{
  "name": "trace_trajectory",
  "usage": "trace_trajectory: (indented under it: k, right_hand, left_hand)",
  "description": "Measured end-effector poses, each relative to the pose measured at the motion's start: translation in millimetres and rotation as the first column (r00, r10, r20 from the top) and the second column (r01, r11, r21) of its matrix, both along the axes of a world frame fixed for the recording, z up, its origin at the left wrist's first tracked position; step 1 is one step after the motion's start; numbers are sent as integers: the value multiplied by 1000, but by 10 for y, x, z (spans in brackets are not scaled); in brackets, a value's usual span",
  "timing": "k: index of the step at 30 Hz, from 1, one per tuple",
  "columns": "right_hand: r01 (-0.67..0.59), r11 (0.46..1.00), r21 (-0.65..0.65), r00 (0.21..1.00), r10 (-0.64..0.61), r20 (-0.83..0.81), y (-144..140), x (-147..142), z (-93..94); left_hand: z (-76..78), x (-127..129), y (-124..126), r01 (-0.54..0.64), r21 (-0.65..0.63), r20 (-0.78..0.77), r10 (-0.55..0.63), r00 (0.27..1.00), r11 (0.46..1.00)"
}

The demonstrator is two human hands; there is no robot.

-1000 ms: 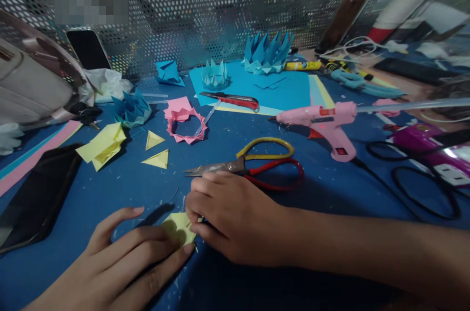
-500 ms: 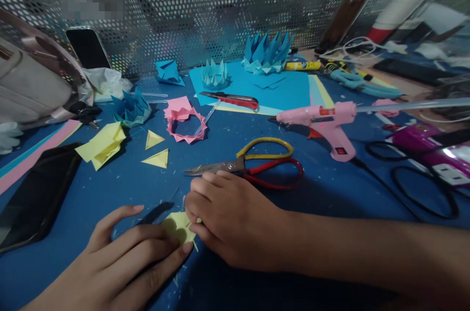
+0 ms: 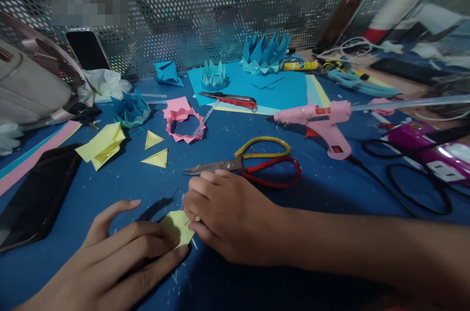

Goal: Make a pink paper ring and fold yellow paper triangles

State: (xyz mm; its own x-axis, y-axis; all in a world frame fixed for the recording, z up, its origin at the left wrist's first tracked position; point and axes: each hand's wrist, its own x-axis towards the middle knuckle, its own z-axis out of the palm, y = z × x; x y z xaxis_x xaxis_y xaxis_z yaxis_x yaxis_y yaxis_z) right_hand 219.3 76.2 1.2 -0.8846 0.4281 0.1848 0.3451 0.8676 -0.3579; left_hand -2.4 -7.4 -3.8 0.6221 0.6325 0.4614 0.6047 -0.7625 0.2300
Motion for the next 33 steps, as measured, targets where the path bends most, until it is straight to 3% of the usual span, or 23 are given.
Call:
trace_trajectory:
  k: [4,9,16,22,33]
  right_hand:
    - [-3,1000,10,1000,3,-8,0,2,6]
    - [-5,999,43,1000,5,-16,1,2,-6]
    - [-16,1000,22,1000,16,-8,4,4,-6]
    - [-11,999,-34,1000,12,23,21,-16,39]
    - [-7,993,-114,998,15,65,41,-37,80]
  left_hand:
    - [-14,8,2,2,67,22,-4,1000,998]
    - [43,14,8,-13,-16,-4,12,1000,1000]
    - [66,43,-5,-48,16,51,47,998,999]
    - [103,13,-28,18,35,-74,-16,997,999]
    - [48,-19,-4,48,64,54,-51,997,997]
